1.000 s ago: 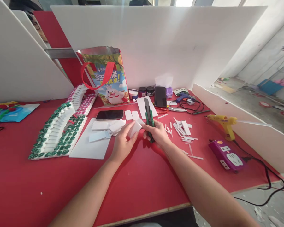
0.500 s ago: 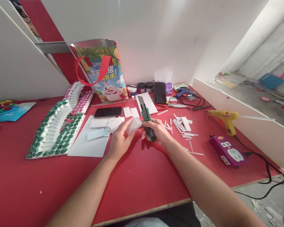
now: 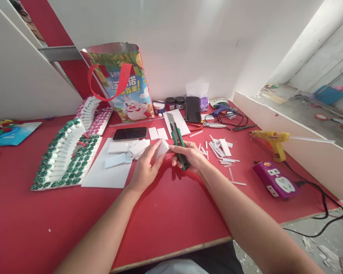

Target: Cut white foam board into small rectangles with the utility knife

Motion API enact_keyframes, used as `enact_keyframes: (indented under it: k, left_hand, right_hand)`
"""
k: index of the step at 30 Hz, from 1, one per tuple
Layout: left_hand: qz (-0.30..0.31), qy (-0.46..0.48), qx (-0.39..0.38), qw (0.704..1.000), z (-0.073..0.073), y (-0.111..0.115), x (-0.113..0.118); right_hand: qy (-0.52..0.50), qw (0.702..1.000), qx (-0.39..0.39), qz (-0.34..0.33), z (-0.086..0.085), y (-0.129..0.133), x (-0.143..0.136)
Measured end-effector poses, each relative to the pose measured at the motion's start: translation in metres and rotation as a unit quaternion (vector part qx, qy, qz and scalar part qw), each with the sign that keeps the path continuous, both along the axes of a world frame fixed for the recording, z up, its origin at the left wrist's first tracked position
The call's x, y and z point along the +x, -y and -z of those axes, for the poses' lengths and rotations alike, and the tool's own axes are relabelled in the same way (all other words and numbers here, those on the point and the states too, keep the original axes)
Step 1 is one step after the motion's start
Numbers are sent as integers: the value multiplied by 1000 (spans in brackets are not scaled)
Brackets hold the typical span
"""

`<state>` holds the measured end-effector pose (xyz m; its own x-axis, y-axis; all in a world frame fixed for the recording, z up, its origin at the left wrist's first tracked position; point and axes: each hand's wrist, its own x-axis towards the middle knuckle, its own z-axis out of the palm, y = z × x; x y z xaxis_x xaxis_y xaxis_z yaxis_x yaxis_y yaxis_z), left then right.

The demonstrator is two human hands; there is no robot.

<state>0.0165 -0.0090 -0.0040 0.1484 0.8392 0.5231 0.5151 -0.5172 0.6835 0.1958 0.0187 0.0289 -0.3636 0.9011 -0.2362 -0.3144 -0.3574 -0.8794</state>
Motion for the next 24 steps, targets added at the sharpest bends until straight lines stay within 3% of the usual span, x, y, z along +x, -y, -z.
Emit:
enact_keyframes:
  k: [5, 13, 17, 24]
  left_hand:
    - [-10, 4, -15, 1000, -1, 0, 0]
    - [-6, -57, 52, 997, 1, -2, 0]
    - [3, -103, 62, 993, 5, -5, -3]
    - [24, -154, 41, 987, 7, -7, -6]
  right_hand:
    - [-6, 1000, 9, 10, 1, 2, -1]
    - [-3, 999, -34, 4, 3, 0, -1]
    - [46, 998, -31, 2, 1, 0, 0]
    - [99, 994, -5, 55, -2, -1, 4]
